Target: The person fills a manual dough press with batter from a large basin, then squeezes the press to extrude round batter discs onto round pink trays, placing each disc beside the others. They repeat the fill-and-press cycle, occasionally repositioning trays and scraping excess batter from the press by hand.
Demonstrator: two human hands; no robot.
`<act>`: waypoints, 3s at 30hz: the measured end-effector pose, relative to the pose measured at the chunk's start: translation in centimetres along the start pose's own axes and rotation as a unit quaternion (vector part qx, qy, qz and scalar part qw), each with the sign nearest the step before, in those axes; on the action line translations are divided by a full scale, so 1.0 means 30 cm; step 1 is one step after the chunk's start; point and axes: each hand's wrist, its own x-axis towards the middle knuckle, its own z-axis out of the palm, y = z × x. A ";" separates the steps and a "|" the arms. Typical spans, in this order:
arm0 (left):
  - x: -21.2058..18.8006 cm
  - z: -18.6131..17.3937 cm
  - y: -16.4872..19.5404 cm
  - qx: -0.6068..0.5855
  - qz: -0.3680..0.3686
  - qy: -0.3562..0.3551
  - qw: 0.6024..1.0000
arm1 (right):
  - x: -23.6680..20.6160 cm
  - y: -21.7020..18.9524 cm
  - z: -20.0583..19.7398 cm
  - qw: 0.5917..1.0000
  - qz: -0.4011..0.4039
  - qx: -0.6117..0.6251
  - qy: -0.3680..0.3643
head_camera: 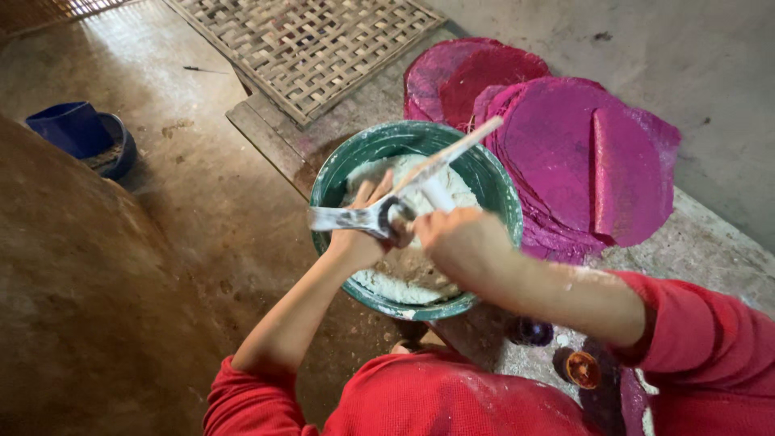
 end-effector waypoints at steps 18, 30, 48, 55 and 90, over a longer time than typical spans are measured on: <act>-0.207 0.255 0.314 -0.841 -0.286 -0.185 0.420 | -0.231 0.107 0.268 0.271 -0.116 0.859 0.418; -0.114 0.220 0.918 -0.545 0.174 -0.259 0.778 | -1.265 0.143 0.282 0.708 0.030 0.549 0.444; -0.031 0.706 1.680 -0.428 0.303 -0.615 0.589 | -2.121 -0.148 0.573 0.365 0.301 0.863 0.178; 0.214 1.275 1.839 -0.475 0.136 -0.518 0.698 | -2.264 -0.512 0.685 0.272 0.545 0.717 0.339; -0.207 1.079 1.363 -0.152 0.279 -0.357 0.878 | -1.987 -0.412 0.602 0.156 0.466 0.748 0.447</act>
